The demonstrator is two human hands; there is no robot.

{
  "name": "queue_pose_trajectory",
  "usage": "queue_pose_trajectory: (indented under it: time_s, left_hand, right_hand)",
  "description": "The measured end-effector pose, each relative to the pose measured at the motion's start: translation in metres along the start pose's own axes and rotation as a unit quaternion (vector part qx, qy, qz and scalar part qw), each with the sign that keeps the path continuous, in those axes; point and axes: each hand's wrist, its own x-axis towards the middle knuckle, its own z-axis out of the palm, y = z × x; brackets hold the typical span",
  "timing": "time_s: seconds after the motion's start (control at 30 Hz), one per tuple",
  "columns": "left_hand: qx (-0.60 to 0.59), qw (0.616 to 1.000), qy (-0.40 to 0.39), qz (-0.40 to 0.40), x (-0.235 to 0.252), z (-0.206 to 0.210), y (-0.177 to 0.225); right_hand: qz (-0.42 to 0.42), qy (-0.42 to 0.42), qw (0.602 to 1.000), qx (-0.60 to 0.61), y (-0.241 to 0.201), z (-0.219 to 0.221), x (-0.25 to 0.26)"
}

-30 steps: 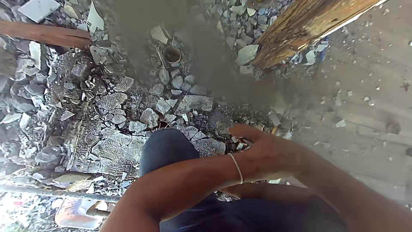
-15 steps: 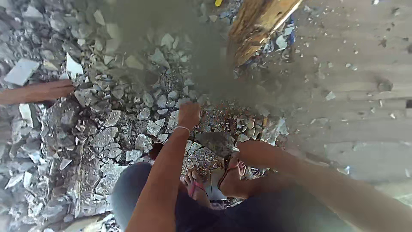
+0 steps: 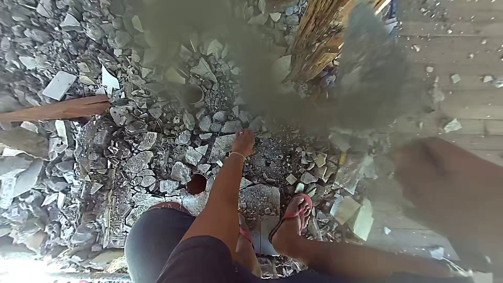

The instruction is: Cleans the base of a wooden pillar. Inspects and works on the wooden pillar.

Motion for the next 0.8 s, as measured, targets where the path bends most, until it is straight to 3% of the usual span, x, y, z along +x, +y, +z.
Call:
queue_pose_trajectory:
  time_s: [0.17,0.37,0.57,0.8]
  left_hand:
    - [-0.019,0.999,-0.01,-0.025,0.004,-0.007,0.006]
    - [-0.03,0.999,0.013,-0.04,0.006,-0.005,0.011]
    - [-0.049,0.998,-0.035,-0.035,0.012,-0.002,0.012]
    - [-0.035,0.995,-0.057,-0.071,0.014,-0.009,0.007]
  right_hand:
    - [-0.042,-0.075,0.996,-0.013,0.002,0.013,0.008]
    - [-0.027,-0.039,0.999,0.009,0.01,0.006,0.001]
    - [-0.011,-0.046,0.999,-0.021,0.027,-0.001,0.028]
    - [-0.009,-0.188,0.981,-0.045,0.029,0.017,0.046]
